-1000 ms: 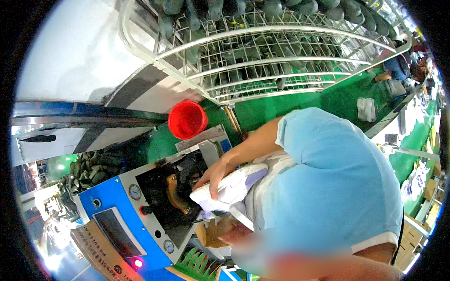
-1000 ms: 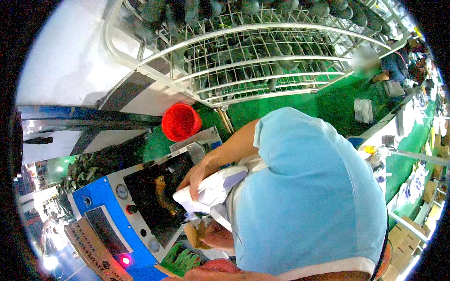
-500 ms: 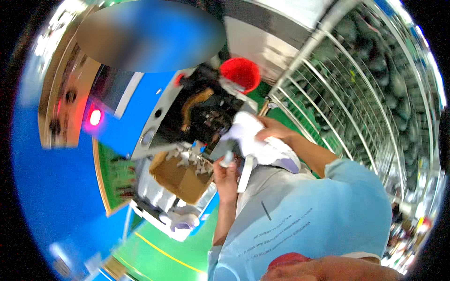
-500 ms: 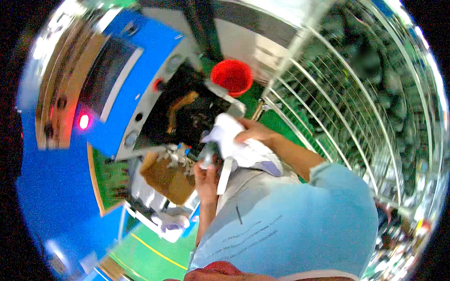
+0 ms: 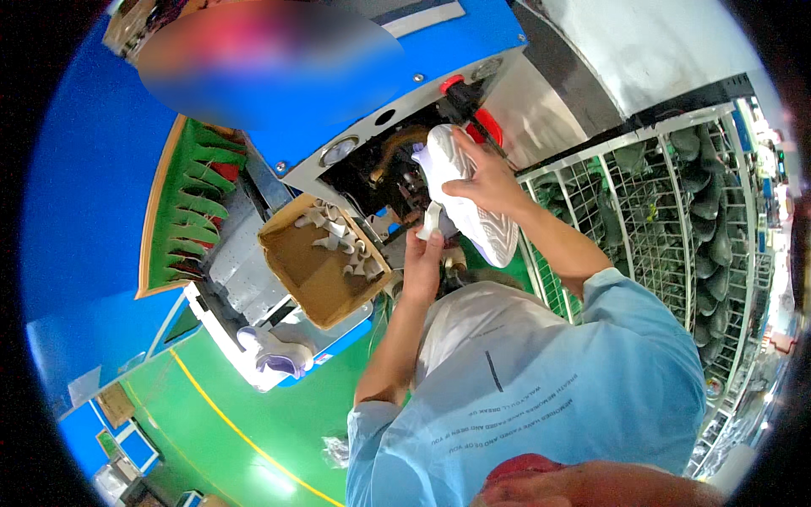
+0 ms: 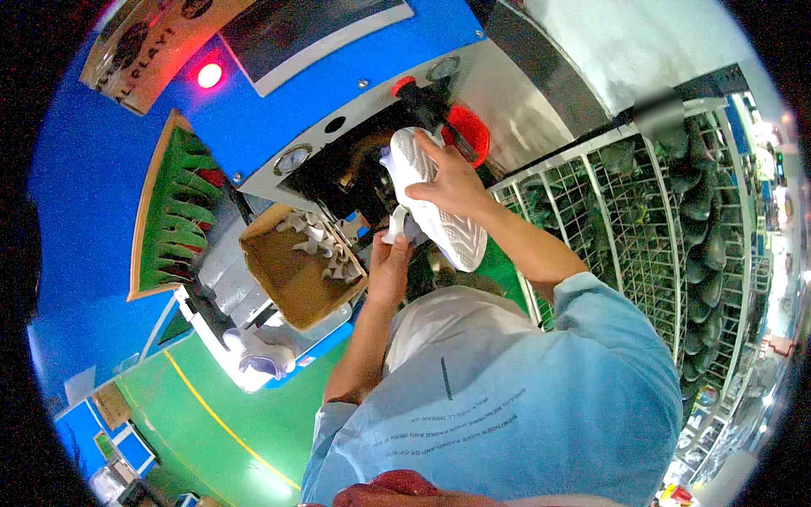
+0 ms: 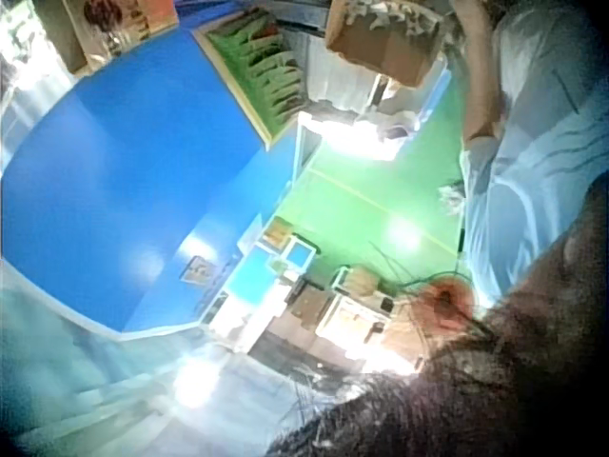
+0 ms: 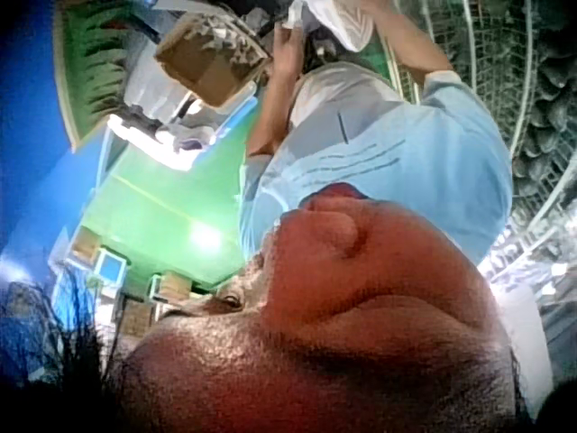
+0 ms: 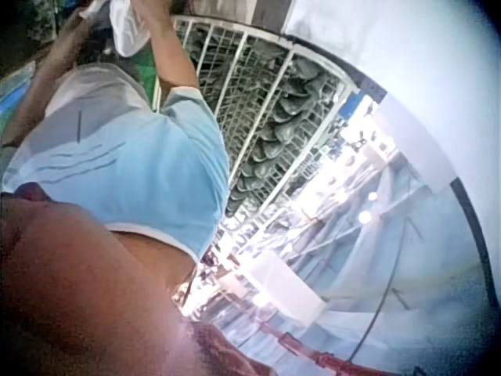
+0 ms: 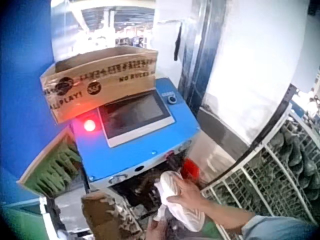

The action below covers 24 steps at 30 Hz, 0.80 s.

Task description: The person takes a shoe from a rack, inserts it into a machine to detach the internal plastic last, and then places the shoe on a conveyor belt.

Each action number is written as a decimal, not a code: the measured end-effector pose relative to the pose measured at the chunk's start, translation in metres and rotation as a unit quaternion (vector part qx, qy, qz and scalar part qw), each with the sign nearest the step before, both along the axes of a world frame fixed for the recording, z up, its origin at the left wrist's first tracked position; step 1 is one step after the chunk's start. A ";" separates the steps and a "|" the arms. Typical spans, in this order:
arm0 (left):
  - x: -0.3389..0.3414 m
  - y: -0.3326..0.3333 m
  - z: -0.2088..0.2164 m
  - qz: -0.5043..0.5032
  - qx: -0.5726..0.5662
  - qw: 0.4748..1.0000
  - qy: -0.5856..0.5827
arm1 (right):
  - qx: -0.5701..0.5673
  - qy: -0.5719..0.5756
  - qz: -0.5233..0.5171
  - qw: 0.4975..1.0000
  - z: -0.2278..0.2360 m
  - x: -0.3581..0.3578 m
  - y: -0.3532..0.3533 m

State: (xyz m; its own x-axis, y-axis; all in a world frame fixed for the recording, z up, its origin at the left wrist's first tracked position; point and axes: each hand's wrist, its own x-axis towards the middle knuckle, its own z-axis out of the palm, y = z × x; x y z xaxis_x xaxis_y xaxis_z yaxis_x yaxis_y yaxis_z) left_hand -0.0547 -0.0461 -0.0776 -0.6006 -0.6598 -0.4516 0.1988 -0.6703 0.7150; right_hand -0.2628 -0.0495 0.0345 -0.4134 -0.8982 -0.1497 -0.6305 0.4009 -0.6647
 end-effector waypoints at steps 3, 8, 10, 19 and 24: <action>-0.015 -0.005 -0.024 0.046 0.104 0.992 0.052 | 0.143 0.090 0.050 0.984 -0.006 0.017 -0.027; -0.006 -0.013 -0.050 0.069 0.177 0.982 0.021 | 0.160 0.169 0.101 0.967 -0.014 0.040 -0.049; 0.010 -0.024 -0.049 0.080 0.155 0.985 0.005 | 0.113 0.197 0.092 0.970 -0.024 0.037 -0.054; 0.129 -0.040 -0.027 0.230 0.116 0.963 -0.075 | 0.041 0.211 0.080 0.973 -0.034 0.040 -0.030; 0.140 -0.056 -0.030 0.161 0.075 0.968 -0.179 | -0.093 0.236 0.052 0.966 -0.053 0.044 -0.017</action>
